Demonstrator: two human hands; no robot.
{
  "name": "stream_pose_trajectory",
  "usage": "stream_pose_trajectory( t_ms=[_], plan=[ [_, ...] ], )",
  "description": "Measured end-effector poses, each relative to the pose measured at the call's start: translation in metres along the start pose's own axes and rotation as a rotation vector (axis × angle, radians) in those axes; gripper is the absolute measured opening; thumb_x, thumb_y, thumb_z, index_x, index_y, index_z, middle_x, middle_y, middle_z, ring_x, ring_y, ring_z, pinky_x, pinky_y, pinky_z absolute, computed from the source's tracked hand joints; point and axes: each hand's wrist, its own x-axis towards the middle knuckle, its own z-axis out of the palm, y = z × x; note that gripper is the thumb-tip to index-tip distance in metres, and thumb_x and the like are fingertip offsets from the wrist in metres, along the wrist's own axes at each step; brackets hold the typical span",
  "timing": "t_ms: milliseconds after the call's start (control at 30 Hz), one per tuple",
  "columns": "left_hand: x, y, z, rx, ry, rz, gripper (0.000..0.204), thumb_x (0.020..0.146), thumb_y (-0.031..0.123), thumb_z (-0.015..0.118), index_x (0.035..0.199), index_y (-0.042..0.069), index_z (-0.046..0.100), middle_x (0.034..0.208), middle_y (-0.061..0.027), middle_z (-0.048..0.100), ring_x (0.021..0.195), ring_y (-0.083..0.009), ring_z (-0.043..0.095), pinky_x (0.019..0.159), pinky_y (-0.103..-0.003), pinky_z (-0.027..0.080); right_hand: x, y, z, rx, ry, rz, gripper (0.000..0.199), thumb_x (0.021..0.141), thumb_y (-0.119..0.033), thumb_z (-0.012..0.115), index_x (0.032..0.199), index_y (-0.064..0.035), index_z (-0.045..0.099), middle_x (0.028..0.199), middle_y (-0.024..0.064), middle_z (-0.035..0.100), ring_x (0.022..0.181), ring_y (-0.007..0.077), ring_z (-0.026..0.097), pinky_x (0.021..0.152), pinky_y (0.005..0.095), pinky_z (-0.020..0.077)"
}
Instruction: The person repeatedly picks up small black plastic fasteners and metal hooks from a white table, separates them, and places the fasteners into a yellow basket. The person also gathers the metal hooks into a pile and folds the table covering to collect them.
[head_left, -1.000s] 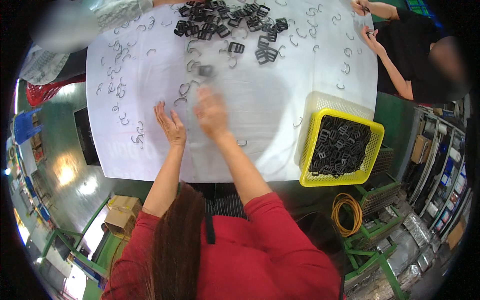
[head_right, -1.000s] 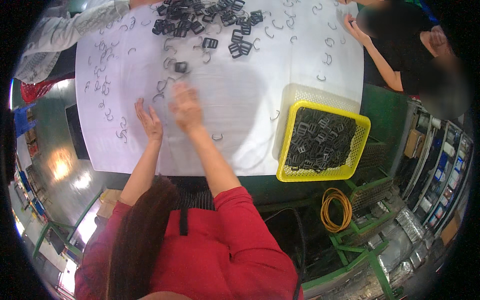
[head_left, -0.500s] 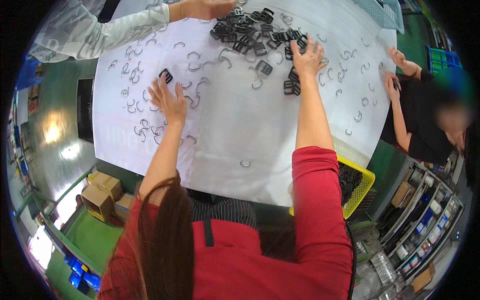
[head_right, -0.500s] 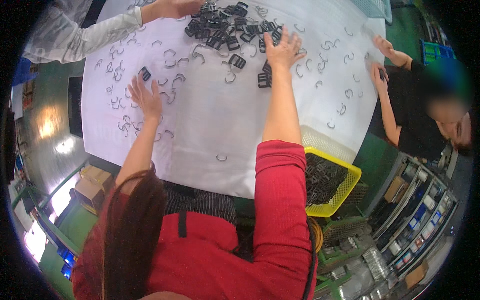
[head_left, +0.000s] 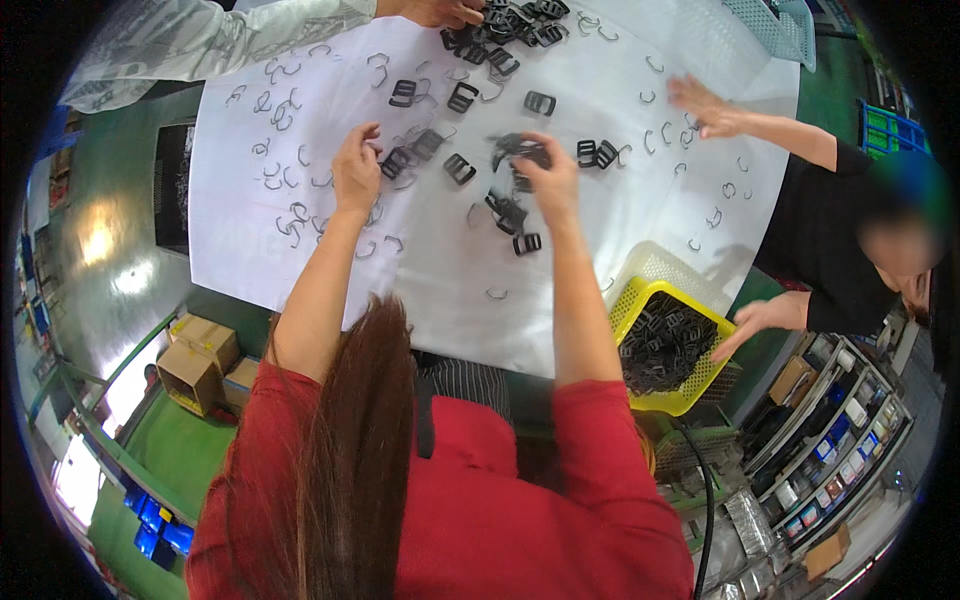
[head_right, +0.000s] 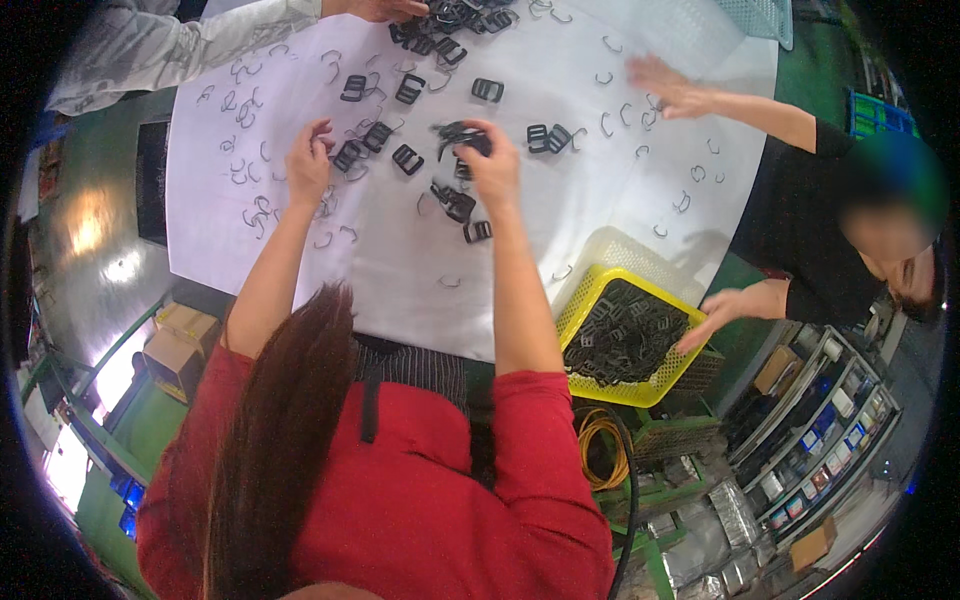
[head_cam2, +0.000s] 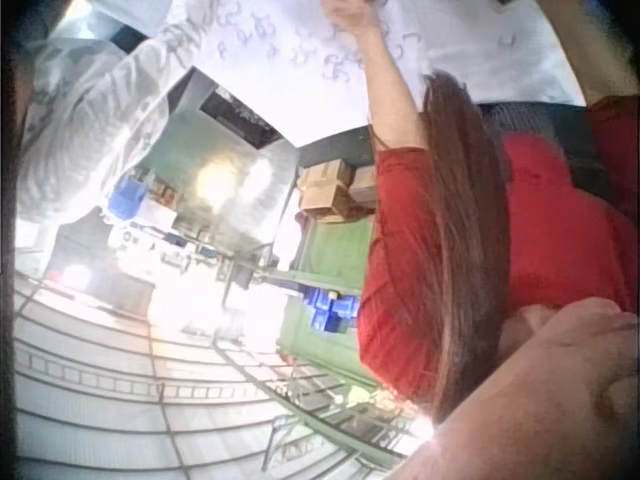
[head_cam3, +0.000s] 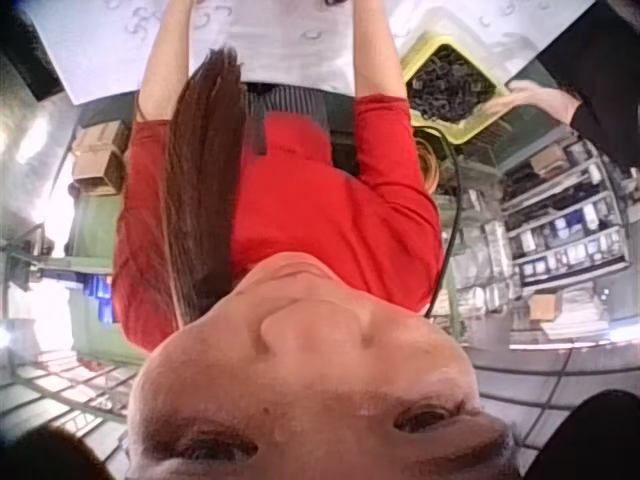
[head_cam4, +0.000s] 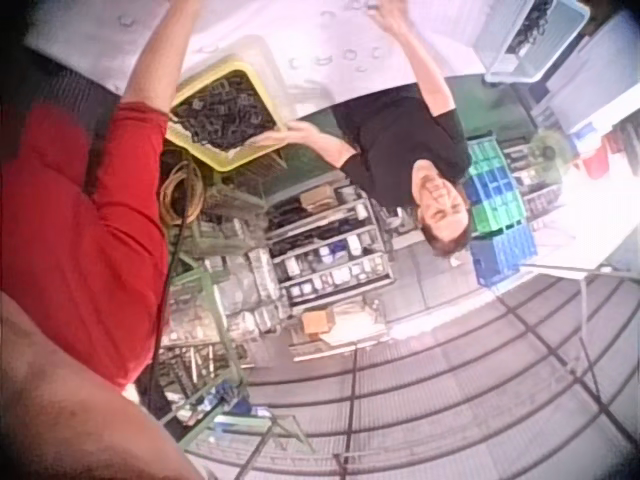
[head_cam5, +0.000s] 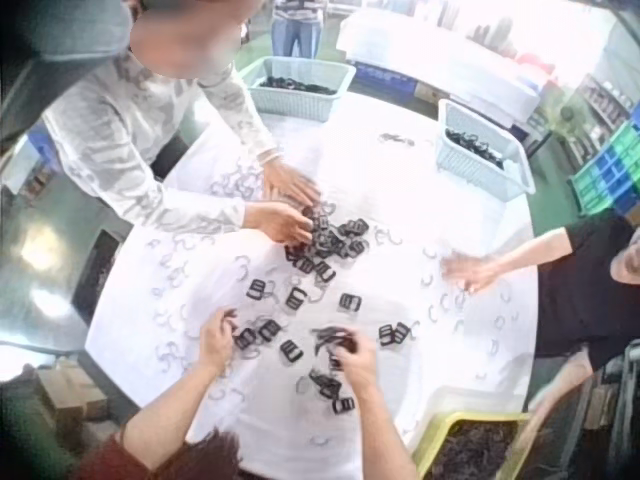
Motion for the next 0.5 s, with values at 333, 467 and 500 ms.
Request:
stream_pose_trajectory(
  t_ms=[333, 467, 500],
  plan=[
    [0.0, 0.017, 0.03, 0.287, -0.105, 0.447, 0.026, 0.075, 0.015, 0.063, 0.099, 0.007, 0.059, 0.094, -0.0104, 0.057, 0.092, -0.0276, 0.053, 0.082, -0.038, 0.043, -0.046, -0.031, -0.043, -0.142, 0.135, 0.373, 0.024, 0.077, -0.01, 0.065, 0.099, -0.0029, 0.059, 0.08, 0.005, 0.064, 0.065, 0.0134, 0.064, 0.05, 0.0217, 0.0461],
    [-0.018, 0.04, 0.043, 0.425, -0.309, 0.734, 0.034, 0.07, 0.019, 0.069, 0.1, 0.009, 0.058, 0.103, -0.0076, 0.054, 0.098, -0.0269, 0.048, 0.083, -0.039, 0.04, -0.076, -0.031, -0.056, -0.038, 0.256, 0.442, 0.025, 0.08, -0.02, 0.065, 0.095, -0.0017, 0.059, 0.084, 0.0075, 0.065, 0.067, 0.0181, 0.066, 0.05, 0.0239, 0.0481],
    [-0.021, 0.035, 0.045, 0.473, -0.356, 0.766, 0.035, 0.069, 0.019, 0.069, 0.1, 0.01, 0.058, 0.104, -0.0069, 0.054, 0.099, -0.0266, 0.048, 0.082, -0.04, 0.04, -0.084, -0.035, -0.057, 0.092, 0.248, 0.473, 0.027, 0.081, -0.024, 0.065, 0.096, -0.0014, 0.059, 0.085, 0.0078, 0.065, 0.068, 0.0188, 0.066, 0.051, 0.0243, 0.0485]
  ],
)
